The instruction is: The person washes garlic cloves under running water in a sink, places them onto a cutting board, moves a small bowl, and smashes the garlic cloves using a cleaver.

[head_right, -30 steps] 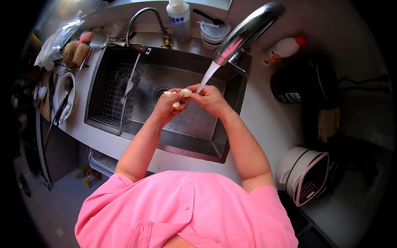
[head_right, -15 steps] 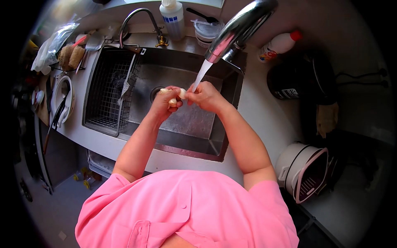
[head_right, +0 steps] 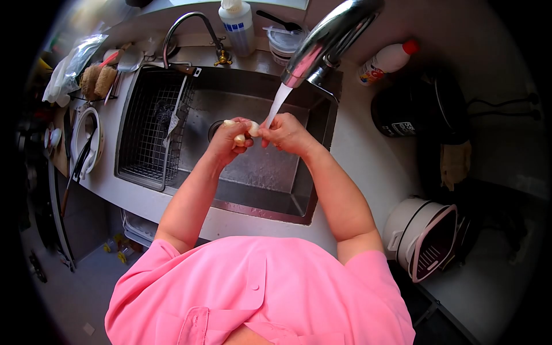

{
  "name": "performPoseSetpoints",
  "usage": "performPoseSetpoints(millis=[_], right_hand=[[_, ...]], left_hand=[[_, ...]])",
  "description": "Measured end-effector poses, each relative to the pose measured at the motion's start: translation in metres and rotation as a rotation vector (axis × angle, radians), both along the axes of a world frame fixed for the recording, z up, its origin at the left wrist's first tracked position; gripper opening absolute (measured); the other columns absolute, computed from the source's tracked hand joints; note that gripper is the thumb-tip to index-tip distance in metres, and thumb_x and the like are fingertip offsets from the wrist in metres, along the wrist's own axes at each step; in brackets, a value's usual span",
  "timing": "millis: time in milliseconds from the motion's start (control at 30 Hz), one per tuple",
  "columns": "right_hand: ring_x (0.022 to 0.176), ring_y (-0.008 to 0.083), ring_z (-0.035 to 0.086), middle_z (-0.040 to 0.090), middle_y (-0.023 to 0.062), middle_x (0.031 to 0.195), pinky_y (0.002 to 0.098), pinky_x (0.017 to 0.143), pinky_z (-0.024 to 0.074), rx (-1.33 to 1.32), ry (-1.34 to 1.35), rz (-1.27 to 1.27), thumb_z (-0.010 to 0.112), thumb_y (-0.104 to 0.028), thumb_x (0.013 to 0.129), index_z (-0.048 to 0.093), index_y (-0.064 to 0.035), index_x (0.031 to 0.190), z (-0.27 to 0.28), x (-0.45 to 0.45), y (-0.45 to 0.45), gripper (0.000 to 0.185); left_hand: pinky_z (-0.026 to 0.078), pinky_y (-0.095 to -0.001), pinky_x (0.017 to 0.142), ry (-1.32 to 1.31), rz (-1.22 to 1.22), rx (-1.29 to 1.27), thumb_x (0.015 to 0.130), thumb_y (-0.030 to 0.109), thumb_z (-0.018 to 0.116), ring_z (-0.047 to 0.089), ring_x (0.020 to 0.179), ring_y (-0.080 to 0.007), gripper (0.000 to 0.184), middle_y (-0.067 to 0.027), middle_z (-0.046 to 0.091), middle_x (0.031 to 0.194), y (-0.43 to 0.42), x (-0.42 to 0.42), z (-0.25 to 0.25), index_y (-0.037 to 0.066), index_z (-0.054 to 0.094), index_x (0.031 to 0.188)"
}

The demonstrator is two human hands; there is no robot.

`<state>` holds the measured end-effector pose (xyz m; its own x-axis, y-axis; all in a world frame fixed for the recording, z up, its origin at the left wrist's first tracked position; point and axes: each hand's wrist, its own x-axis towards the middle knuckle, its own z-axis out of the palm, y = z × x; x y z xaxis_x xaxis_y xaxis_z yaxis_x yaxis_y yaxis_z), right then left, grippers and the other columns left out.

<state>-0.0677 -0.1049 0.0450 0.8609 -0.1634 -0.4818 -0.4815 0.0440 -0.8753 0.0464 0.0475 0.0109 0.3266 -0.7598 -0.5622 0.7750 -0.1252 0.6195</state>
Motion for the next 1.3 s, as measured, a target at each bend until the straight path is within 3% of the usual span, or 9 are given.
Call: performPoseSetpoints(millis=[233, 433, 733, 800, 933, 1000, 1133, 1233, 1300], right_hand=[[0.044, 0.0052, 0.043, 0.061, 0.0028, 0.064, 0.0198, 0.041, 0.0333, 0.066, -0.071, -0.091, 0.061, -0.021, 0.085, 0.059, -0.0034, 0.087, -0.011, -0.004, 0.006, 0.017], [0.048, 0.0045, 0.046, 0.061, 0.0016, 0.064, 0.0204, 0.044, 0.0364, -0.123, -0.202, -0.202, 0.060, -0.021, 0.087, 0.062, -0.0023, 0.087, -0.018, -0.007, 0.020, 0.019], [0.048, 0.0036, 0.044, 0.059, 0.0003, 0.064, 0.0193, 0.043, 0.0339, 0.133, -0.145, -0.194, 0.059, -0.025, 0.088, 0.059, -0.0052, 0.087, -0.022, -0.011, 0.016, 0.019], [0.049, 0.0041, 0.046, 0.057, -0.0003, 0.063, 0.0198, 0.044, 0.0346, -0.126, 0.015, -0.308, 0.058, -0.025, 0.088, 0.060, -0.0046, 0.086, -0.028, -0.010, 0.019, 0.021], [0.053, 0.0103, 0.056, 0.058, 0.0025, 0.061, 0.0254, 0.048, 0.0423, -0.379, 0.064, -0.200, 0.060, -0.018, 0.081, 0.059, -0.0029, 0.077, -0.031, -0.013, 0.017, 0.016], [0.052, 0.0092, 0.054, 0.056, 0.0012, 0.059, 0.0243, 0.048, 0.0403, -0.232, -0.073, -0.301, 0.060, -0.021, 0.084, 0.060, -0.0034, 0.078, -0.024, -0.014, 0.024, 0.019], [0.053, 0.0063, 0.050, 0.055, 0.0000, 0.061, 0.0217, 0.047, 0.0368, 0.043, -0.014, -0.222, 0.060, -0.025, 0.087, 0.059, -0.0041, 0.083, -0.005, -0.013, 0.017, 0.021], [0.053, 0.0023, 0.043, 0.052, -0.0011, 0.066, 0.0174, 0.044, 0.0305, 0.269, -0.175, -0.186, 0.059, -0.023, 0.089, 0.058, -0.0086, 0.096, -0.013, -0.011, 0.023, 0.016], [0.053, 0.0023, 0.042, 0.049, -0.0017, 0.065, 0.0156, 0.044, 0.0296, 0.499, -0.299, -0.417, 0.058, -0.019, 0.090, 0.053, -0.0093, 0.093, -0.020, -0.008, 0.035, 0.012]], left_hand=[[0.029, -0.0179, 0.037, 0.057, 0.032, 0.019, 0.084, 0.016, 0.057, 0.053, 0.053, -0.0124, 0.012, -0.0058, 0.055, 0.074, 0.001, 0.000, 0.003, 0.006, 0.054, 0.090], [0.029, -0.0175, 0.037, 0.072, 0.032, -0.036, 0.084, 0.018, 0.059, 0.053, 0.053, -0.0124, 0.015, -0.0050, 0.053, 0.072, 0.003, -0.002, -0.001, 0.005, 0.054, 0.091], [0.029, -0.0158, 0.036, 0.299, -0.032, -0.302, 0.086, 0.018, 0.059, 0.049, 0.053, -0.0118, 0.016, -0.0077, 0.055, 0.077, 0.017, 0.003, -0.020, 0.008, 0.055, 0.097], [0.029, -0.0156, 0.037, 0.294, -0.015, -0.330, 0.086, 0.017, 0.059, 0.049, 0.054, -0.0118, 0.015, -0.0083, 0.056, 0.078, 0.019, 0.000, -0.021, 0.009, 0.055, 0.098], [0.030, -0.0152, 0.037, 0.221, 0.021, -0.349, 0.087, 0.017, 0.059, 0.049, 0.055, -0.0117, 0.014, -0.0091, 0.057, 0.082, 0.018, -0.004, -0.016, 0.010, 0.055, 0.099], [0.030, -0.0151, 0.038, 0.175, 0.017, -0.322, 0.087, 0.017, 0.059, 0.050, 0.056, -0.0117, 0.015, -0.0090, 0.057, 0.083, 0.018, -0.004, -0.013, 0.010, 0.055, 0.099], [0.030, -0.0151, 0.038, 0.081, -0.012, -0.292, 0.087, 0.018, 0.059, 0.050, 0.056, -0.0115, 0.015, -0.0091, 0.058, 0.083, 0.015, -0.003, -0.014, 0.009, 0.055, 0.099], [0.030, -0.0155, 0.038, 0.104, 0.013, -0.300, 0.087, 0.016, 0.059, 0.051, 0.055, -0.0108, 0.015, -0.0080, 0.058, 0.081, 0.007, -0.008, -0.009, 0.008, 0.055, 0.098], [0.030, -0.0157, 0.039, 0.054, 0.065, -0.286, 0.087, 0.016, 0.059, 0.051, 0.055, -0.0102, 0.015, -0.0071, 0.058, 0.079, 0.000, -0.012, -0.009, 0.007, 0.055, 0.098]])
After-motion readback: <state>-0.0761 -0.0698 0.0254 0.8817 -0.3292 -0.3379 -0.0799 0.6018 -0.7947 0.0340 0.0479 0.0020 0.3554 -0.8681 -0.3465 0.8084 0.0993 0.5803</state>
